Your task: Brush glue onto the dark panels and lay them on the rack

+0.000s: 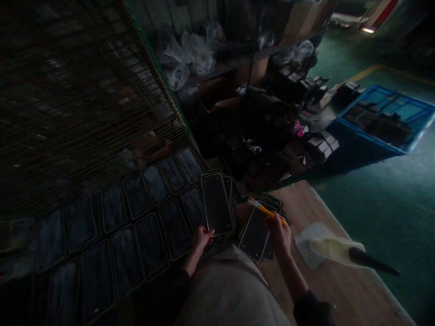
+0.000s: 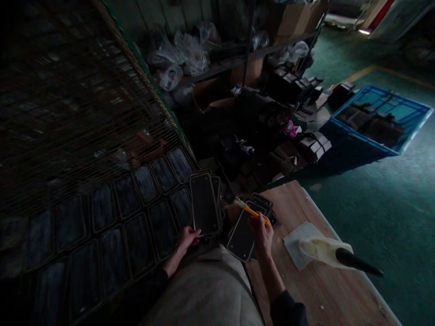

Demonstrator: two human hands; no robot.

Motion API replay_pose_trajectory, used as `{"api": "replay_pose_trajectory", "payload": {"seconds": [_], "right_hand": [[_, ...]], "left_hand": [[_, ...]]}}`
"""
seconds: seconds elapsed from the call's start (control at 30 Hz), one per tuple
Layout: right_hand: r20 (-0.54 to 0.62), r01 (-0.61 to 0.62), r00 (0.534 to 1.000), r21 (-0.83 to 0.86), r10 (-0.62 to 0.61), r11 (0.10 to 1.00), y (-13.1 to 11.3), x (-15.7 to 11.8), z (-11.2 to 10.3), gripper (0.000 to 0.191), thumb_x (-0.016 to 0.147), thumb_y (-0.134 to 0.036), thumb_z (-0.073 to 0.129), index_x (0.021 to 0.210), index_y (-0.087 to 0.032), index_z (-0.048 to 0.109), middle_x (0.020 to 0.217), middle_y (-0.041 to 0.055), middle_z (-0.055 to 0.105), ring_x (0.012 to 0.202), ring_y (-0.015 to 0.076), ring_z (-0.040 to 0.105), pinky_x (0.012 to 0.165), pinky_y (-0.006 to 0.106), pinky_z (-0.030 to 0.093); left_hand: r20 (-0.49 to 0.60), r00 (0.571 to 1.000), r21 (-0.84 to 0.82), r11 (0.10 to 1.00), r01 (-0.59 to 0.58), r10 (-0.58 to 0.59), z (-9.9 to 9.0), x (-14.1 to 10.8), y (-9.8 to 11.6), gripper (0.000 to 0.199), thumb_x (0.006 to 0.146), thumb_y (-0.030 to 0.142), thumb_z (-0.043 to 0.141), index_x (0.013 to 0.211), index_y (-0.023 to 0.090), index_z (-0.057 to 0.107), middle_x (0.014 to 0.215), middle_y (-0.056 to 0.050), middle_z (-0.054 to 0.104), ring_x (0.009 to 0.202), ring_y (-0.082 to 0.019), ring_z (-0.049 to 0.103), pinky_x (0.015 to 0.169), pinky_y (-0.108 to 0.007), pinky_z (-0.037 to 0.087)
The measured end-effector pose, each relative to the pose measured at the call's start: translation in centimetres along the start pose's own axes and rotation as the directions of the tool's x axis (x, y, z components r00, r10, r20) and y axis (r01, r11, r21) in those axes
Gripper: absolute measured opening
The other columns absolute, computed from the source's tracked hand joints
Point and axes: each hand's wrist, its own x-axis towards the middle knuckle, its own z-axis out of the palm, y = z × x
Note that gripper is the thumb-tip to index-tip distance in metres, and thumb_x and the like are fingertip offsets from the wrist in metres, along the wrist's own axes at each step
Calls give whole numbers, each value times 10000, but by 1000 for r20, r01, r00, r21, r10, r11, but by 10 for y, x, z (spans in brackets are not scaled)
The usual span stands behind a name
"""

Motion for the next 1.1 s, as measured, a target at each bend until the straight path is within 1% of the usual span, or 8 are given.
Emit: {"api": "replay_pose_trajectory", "payload": {"seconds": [0.17,0.27,0.33,0.47,0.57,0.73,0.87,1.1], "right_hand": [[257,165,960,-188,-114,968,-9,-13,80,449,786,-528,701,1068,-185,637,878,40,699,720,186,670,616,276,553],[397,368,891,-342,-222,865,-15,-13,122,392,842,-510,633,1056,-183,648,901,52,693,746,192,662,644,284,542],[522,526,808,-435,-271,731,-19,-10,144,342,895,-475,558,1058,-189,649,936,63,685,794,197,657,694,294,532],[783,810,573,-497,-242,311,-21,0,168,290,975,-347,424,1097,-198,640,968,76,640,805,182,626,704,274,484],[854,869,495,-487,-160,90,-21,7,177,287,992,-294,394,1134,-201,625,919,62,607,738,166,596,623,244,436],[896,894,436,-442,-79,-77,-22,16,198,284,987,-259,411,1185,-215,609,931,63,607,765,170,581,621,243,405],[897,886,438,-441,-55,-143,-14,24,211,279,992,-253,411,1183,-217,612,932,64,612,756,168,572,625,245,396],[888,876,459,-446,36,-184,-5,9,186,292,987,-219,402,1180,-210,621,890,50,601,699,156,552,575,234,361]], "left_hand": [[169,978,-124,987,-106,126,-20,1,5,163,828,234,644,885,169,506,778,-1,660,492,-116,656,417,-180,467],[288,944,-228,969,-96,162,-34,2,4,332,803,251,679,1069,170,499,878,-19,671,477,-110,649,414,-194,489],[322,937,-271,962,-45,135,-40,5,0,450,781,279,710,1141,166,465,862,-18,674,466,-111,644,405,-195,494],[339,929,-314,949,-36,148,-43,12,-9,388,776,331,712,1013,159,457,773,4,659,455,-113,640,383,-177,481],[339,928,-325,945,-35,151,-42,16,-13,358,766,338,717,921,174,439,750,20,642,429,-102,627,363,-161,457],[313,944,-313,950,-3,106,-43,17,-13,314,783,283,702,901,187,427,697,54,596,405,-90,611,355,-145,427],[317,944,-308,951,12,91,-45,17,-11,309,777,284,709,879,197,430,695,58,598,402,-85,603,359,-146,419],[311,943,-334,943,-8,118,-45,19,-14,258,791,250,685,844,193,439,682,63,580,401,-86,603,353,-149,426]]}}
